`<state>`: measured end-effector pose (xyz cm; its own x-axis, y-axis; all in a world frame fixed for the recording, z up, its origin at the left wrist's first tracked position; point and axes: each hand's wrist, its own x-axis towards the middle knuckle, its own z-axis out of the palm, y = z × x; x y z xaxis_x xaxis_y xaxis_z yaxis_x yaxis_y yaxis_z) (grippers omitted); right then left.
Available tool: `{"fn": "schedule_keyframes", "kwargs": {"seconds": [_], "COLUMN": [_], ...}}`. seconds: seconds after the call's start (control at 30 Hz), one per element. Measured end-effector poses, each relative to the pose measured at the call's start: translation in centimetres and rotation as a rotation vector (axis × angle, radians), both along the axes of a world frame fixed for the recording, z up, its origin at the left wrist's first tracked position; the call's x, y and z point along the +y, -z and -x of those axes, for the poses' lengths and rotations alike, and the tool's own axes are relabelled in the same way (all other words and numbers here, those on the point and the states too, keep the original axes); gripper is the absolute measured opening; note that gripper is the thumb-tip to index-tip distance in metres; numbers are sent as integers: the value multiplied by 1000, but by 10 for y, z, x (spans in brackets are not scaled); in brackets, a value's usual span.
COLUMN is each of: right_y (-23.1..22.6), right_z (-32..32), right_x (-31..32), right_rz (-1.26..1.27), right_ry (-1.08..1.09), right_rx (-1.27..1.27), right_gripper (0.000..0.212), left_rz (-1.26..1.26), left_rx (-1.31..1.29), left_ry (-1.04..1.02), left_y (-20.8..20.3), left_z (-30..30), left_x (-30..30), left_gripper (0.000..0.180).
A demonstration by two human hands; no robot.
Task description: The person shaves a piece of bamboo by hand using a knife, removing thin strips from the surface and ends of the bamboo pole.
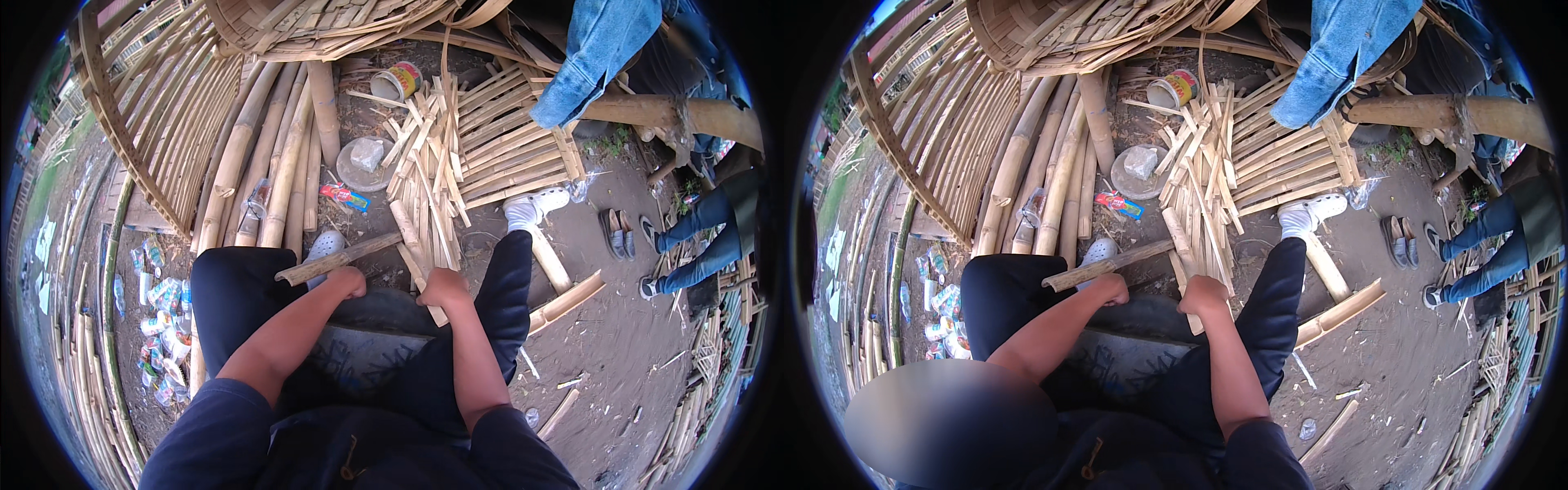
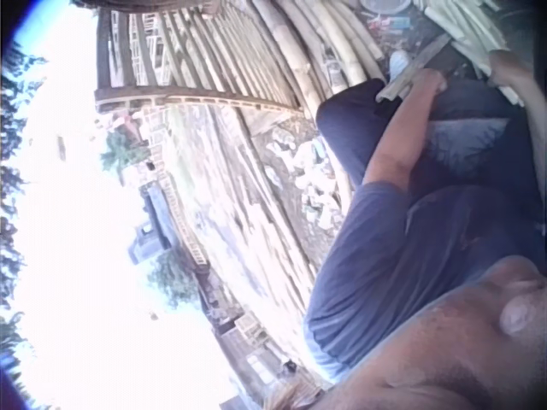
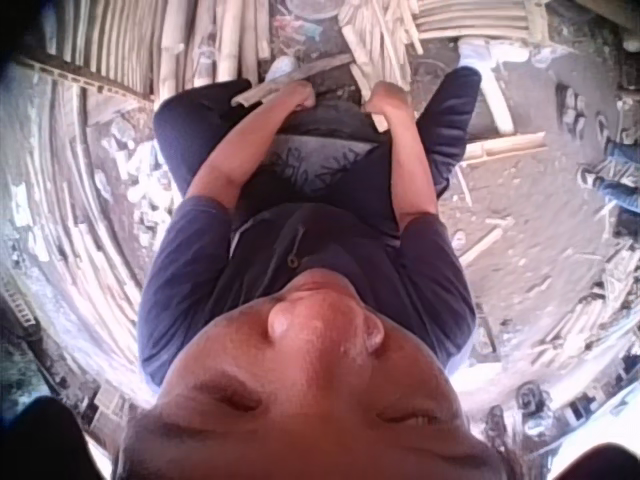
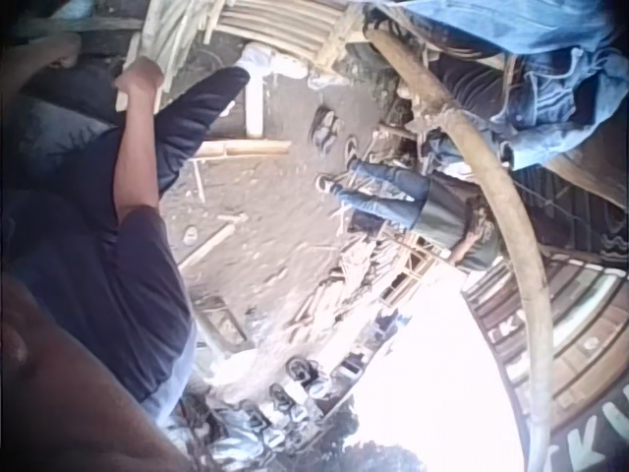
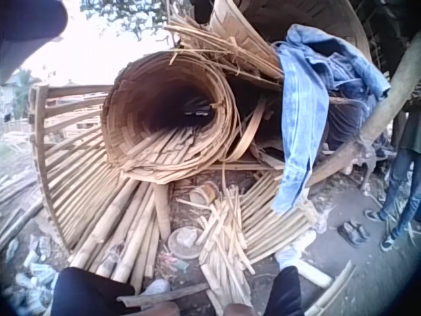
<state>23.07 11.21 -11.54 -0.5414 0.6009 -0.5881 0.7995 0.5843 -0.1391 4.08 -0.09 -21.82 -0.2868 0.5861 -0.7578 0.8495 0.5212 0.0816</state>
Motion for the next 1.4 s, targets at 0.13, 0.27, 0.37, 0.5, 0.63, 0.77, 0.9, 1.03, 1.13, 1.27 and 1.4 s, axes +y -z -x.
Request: {"fn": "schedule_keyframes", "kwargs": {"seconds": [0.13, 0.27, 0.37, 0.5, 0.63, 0.77, 0.9, 1.03, 1.13, 1.27, 1.4], "right_y": [-5, 2, 11, 4, 11, 2, 8, 8, 12, 5, 20], "right_z": [-5, -10, -17, -21, -23, -17, -8, 3, 13, 22, 18], "right_x": [6, 15, 21, 17, 20, 14, 9, -5, -19, -27, -29], "right_rz": [7, 47, 72, 108, 77, 115, 122, 123, 75, 70, 132], "right_ry": [2, -12, -12, 18, 55, 72, 61, 10, -18, -88, 32], "right_rx": [27, 65, 96, 133, 172, 173, 132, 59, 22, -73, 95], "right_gripper": [50, 48, 52, 49, 47, 46, 43, 36, 30, 31, 29], "left_rz": [95, 171, 184, 96, -30, -119, -256, -300, -302, -350, -623], "left_rx": [52, 51, 72, 95, 23, -69, -55, -25, -30, -66, -206], "left_ry": [17, 142, 243, 286, 244, -46, -178, -189, -178, -174, -360], "left_y": [-41, -96, -146, -202, -222, -234, -234, -234, -237, -231, -227], "left_z": [-2, 9, 17, 39, 65, 79, 82, 84, 85, 89, 85], "left_x": [9, 9, 11, -3, -26, -47, -56, -59, -61, -62, -64], "left_gripper": [10, 11, 17, 28, 35, 31, 35, 35, 34, 33, 32]}}
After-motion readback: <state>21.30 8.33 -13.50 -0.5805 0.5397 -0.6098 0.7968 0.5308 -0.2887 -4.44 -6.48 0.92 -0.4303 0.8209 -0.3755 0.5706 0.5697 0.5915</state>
